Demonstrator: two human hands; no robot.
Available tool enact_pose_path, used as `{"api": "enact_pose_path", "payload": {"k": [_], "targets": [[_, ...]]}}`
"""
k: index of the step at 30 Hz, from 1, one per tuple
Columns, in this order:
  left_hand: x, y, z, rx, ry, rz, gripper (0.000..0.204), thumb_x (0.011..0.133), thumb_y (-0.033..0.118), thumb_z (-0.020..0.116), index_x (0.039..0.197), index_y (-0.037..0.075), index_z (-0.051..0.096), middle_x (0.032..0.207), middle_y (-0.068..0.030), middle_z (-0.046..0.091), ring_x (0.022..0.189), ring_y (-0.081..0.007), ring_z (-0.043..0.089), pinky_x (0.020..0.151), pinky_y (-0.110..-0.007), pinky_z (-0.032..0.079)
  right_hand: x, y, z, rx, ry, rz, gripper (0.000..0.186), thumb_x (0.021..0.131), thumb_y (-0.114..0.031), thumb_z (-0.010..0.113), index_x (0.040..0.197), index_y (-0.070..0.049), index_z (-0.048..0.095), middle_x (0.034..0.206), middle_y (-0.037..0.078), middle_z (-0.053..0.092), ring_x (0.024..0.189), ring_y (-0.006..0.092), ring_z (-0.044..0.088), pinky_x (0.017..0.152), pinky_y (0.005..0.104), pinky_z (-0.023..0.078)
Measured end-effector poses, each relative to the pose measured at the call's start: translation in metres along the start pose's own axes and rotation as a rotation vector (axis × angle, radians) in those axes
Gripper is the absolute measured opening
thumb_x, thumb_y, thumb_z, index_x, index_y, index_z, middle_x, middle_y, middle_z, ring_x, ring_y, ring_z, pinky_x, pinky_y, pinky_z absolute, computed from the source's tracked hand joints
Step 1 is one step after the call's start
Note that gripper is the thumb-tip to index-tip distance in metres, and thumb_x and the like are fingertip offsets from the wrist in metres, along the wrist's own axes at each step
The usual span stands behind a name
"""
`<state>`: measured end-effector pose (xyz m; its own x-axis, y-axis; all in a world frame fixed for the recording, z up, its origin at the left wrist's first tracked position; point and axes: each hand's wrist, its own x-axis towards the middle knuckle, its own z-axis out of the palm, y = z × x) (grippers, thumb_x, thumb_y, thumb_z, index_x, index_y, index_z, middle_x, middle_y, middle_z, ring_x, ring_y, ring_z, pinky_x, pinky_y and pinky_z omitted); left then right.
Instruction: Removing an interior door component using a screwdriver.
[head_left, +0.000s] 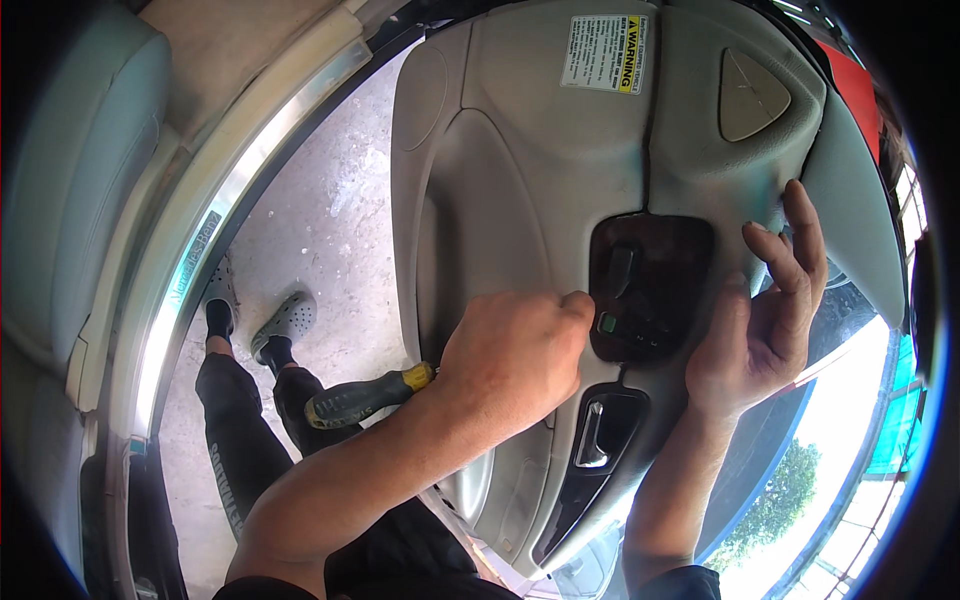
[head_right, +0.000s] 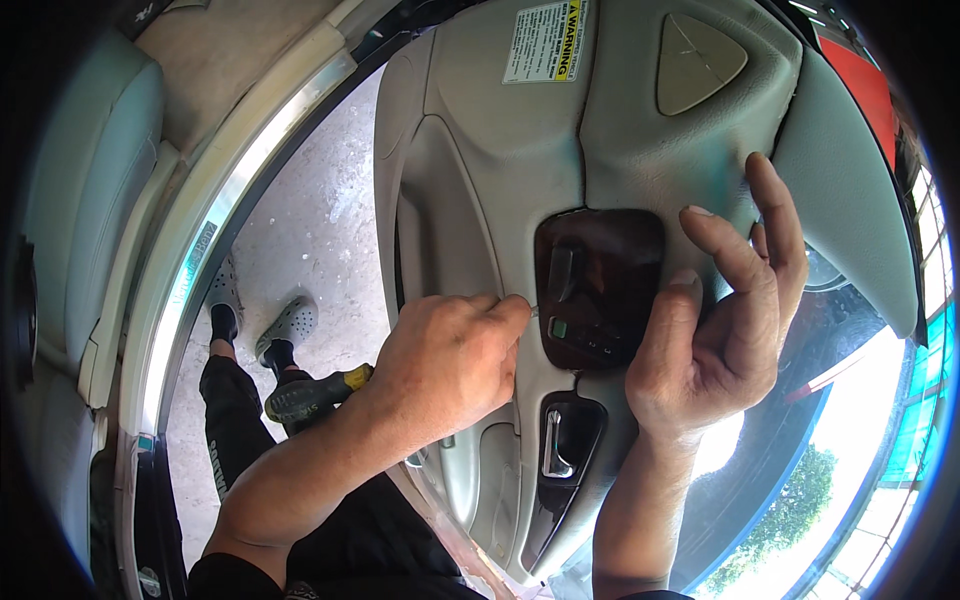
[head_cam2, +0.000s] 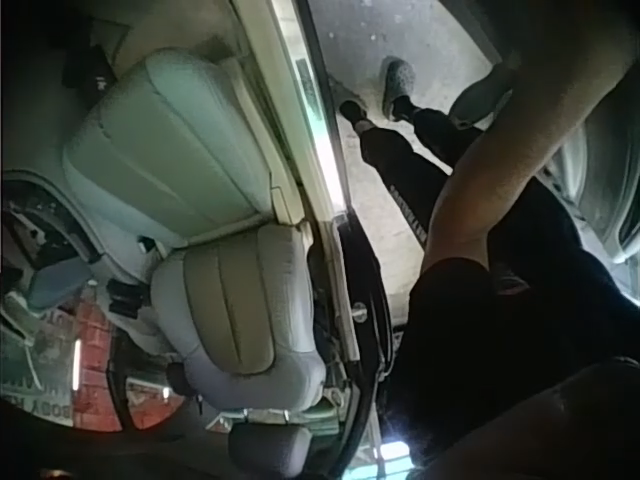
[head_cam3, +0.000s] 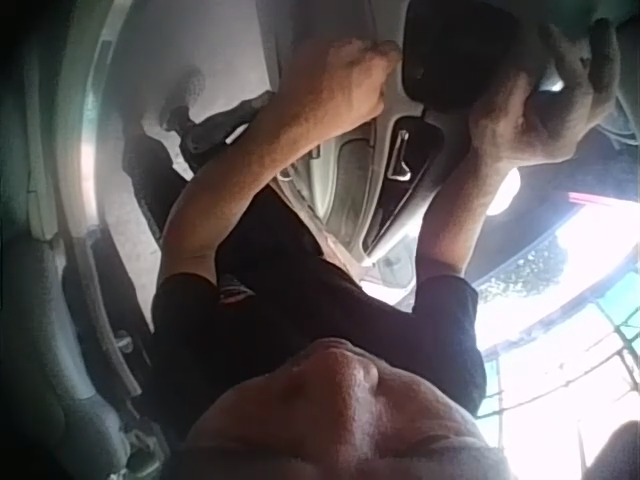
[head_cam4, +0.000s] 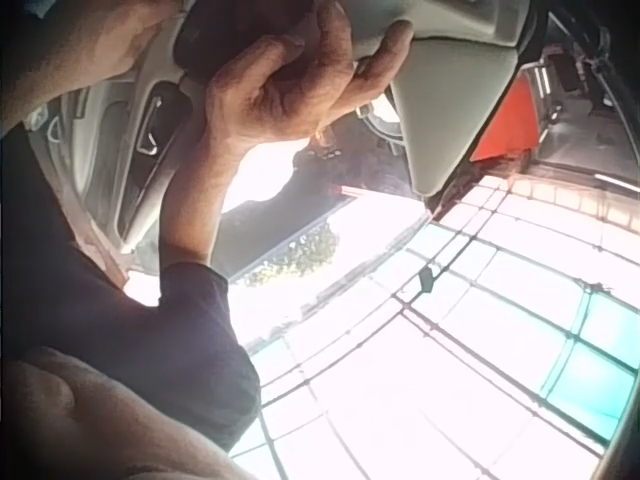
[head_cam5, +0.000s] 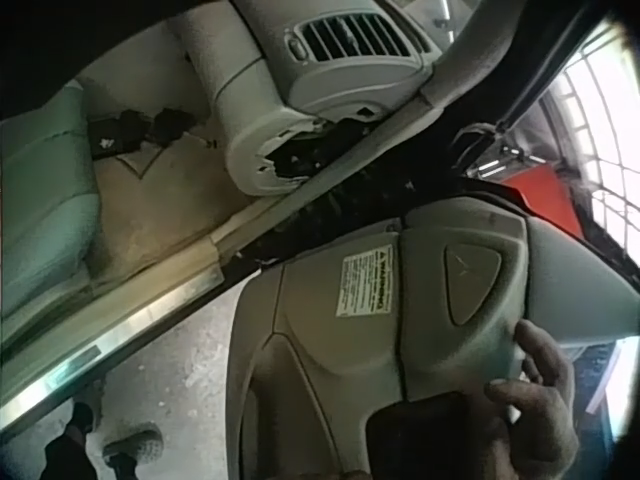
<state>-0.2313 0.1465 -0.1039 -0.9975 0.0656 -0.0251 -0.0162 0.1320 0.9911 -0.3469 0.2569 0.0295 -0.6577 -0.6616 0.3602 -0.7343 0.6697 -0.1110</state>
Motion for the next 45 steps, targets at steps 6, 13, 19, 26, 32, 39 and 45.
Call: {"api": "enact_pose_path", "payload": {"k": [6, 13, 19, 26, 32, 39, 45], "targets": [[-0.008, 0.002, 0.007, -0.062, 0.031, -0.018, 0.011, 0.085, 0.001, 0.075, 0.090, 0.002, 0.065, 0.075, -0.0160, 0.068, 0.068, -0.0371, 0.073, 0.066, -0.048, 0.060, 0.000, 0.001, 0.001, 0.020, 0.011, 0.005, 0.047, 0.076, 0.009, 0.053, 0.114, -0.002, 0.079, 0.154, 0.028, 0.060, 0.149, 0.0385, 0.054, 0.127, 0.0551, 0.034], [-0.012, 0.001, 0.011, -0.041, 0.057, 0.030, 0.013, 0.084, 0.001, 0.076, 0.090, 0.002, 0.065, 0.076, -0.0150, 0.068, 0.068, -0.0356, 0.073, 0.064, -0.047, 0.060, 0.000, -0.001, 0.001, 0.007, 0.002, 0.008, 0.048, 0.075, 0.010, 0.053, 0.114, -0.002, 0.079, 0.154, 0.027, 0.061, 0.149, 0.0383, 0.055, 0.127, 0.0548, 0.034], [-0.015, 0.003, 0.013, -0.011, 0.041, 0.047, 0.015, 0.082, 0.001, 0.078, 0.091, 0.002, 0.066, 0.075, -0.0137, 0.068, 0.068, -0.0344, 0.074, 0.063, -0.045, 0.061, 0.002, -0.003, 0.001, -0.025, -0.019, 0.012, 0.048, 0.074, 0.010, 0.053, 0.113, -0.001, 0.079, 0.153, 0.028, 0.061, 0.147, 0.0387, 0.055, 0.127, 0.0536, 0.035], [-0.019, 0.002, 0.017, -0.014, 0.062, 0.074, 0.017, 0.081, 0.002, 0.079, 0.093, 0.002, 0.066, 0.075, -0.0131, 0.068, 0.068, -0.0332, 0.074, 0.061, -0.045, 0.061, 0.001, -0.002, 0.000, -0.019, -0.029, 0.002, 0.048, 0.076, 0.011, 0.053, 0.116, 0.000, 0.078, 0.154, 0.028, 0.060, 0.149, 0.0385, 0.054, 0.126, 0.0537, 0.036], [-0.021, 0.004, 0.018, -0.012, 0.064, 0.077, 0.020, 0.080, 0.003, 0.079, 0.096, 0.002, 0.067, 0.077, -0.0128, 0.068, 0.069, -0.0325, 0.075, 0.061, -0.045, 0.061, 0.002, -0.002, -0.002, -0.043, -0.052, -0.007, 0.048, 0.078, 0.011, 0.053, 0.118, -0.001, 0.077, 0.155, 0.027, 0.059, 0.151, 0.0380, 0.052, 0.126, 0.0535, 0.038], [-0.028, 0.008, 0.026, -0.059, 0.060, 0.025, 0.017, 0.083, 0.002, 0.078, 0.096, 0.002, 0.067, 0.076, -0.0127, 0.067, 0.067, -0.0339, 0.074, 0.060, -0.045, 0.061, 0.002, -0.003, -0.002, -0.045, -0.057, -0.002, 0.049, 0.078, 0.011, 0.053, 0.118, 0.000, 0.077, 0.155, 0.027, 0.059, 0.150, 0.0386, 0.053, 0.126, 0.0536, 0.038], [-0.034, -0.002, 0.041, -0.296, 0.149, 0.027, 0.008, 0.092, -0.001, 0.074, 0.095, 0.001, 0.066, 0.076, -0.0161, 0.069, 0.065, -0.0370, 0.072, 0.059, -0.045, 0.059, 0.000, 0.000, 0.000, 0.007, -0.007, -0.006, 0.047, 0.077, 0.010, 0.054, 0.116, 0.000, 0.078, 0.154, 0.028, 0.060, 0.149, 0.0390, 0.054, 0.126, 0.0547, 0.037]]}}
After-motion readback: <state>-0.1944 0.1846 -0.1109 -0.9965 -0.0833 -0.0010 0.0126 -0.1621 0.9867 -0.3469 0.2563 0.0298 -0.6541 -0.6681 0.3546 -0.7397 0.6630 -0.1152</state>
